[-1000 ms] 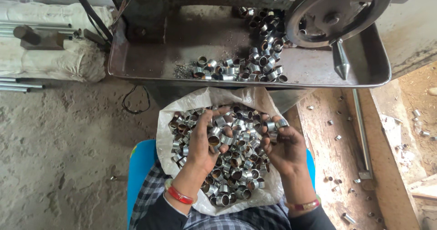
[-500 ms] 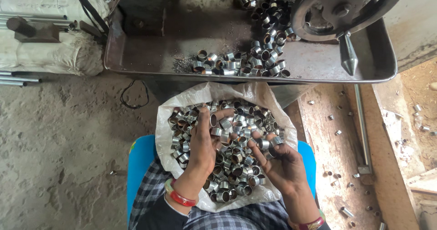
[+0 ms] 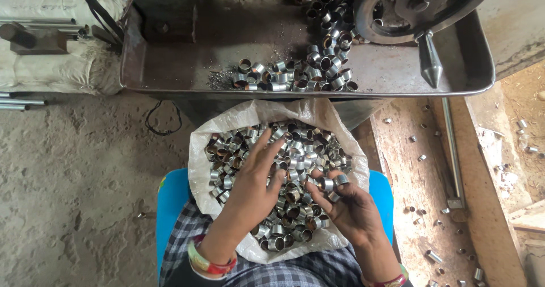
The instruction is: The person repeatedly scoops small cylindrical metal parts from a white sack on their lap and places them into a metal tray on a machine. The person uses both hands to transfer the parts in batches, occasionally adjusting the pile in the tray.
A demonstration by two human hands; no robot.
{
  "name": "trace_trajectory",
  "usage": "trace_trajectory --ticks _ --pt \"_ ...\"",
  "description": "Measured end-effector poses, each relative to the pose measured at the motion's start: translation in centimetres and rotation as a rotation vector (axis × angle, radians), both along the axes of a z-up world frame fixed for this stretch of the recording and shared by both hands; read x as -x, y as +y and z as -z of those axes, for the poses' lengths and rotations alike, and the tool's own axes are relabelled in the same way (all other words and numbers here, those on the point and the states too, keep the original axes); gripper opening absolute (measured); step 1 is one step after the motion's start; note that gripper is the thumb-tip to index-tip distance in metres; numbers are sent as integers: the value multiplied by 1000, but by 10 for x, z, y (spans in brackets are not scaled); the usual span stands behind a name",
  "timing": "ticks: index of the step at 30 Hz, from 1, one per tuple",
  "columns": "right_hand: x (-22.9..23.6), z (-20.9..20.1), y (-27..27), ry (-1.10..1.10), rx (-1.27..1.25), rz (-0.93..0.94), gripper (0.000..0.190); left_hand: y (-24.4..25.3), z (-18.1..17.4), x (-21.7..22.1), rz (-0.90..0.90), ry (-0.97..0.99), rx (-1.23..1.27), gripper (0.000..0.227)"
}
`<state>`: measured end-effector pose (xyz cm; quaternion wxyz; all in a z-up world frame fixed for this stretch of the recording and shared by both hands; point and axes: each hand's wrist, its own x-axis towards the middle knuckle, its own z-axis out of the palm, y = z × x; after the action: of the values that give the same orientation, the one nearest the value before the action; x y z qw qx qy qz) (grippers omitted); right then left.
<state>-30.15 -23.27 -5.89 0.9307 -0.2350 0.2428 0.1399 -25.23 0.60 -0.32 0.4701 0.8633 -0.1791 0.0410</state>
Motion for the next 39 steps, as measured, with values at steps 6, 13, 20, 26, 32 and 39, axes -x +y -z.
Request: trace_trajectory --ticks 6,13,20,26,32,39 --pt "-1 -13 7 -161 -1 -17 43 0 -4 4 -78 251 391 30" --pt "-7 -24 6 -74 17 56 42 -6 18 11 -76 -73 143 39" --pt "1 -10 14 -133 -58 -70 50 -26 20 10 124 -251 91 64" --pt "8 7 11 -49 -113 -85 47 -15 24 -57 -102 -272 -48 46" --pt "10 6 15 22 -85 -42 52 -22 -3 -177 -255 -154 -598 75" --pt "7 4 11 59 -111 6 55 3 13 -247 -3 311 -665 58"
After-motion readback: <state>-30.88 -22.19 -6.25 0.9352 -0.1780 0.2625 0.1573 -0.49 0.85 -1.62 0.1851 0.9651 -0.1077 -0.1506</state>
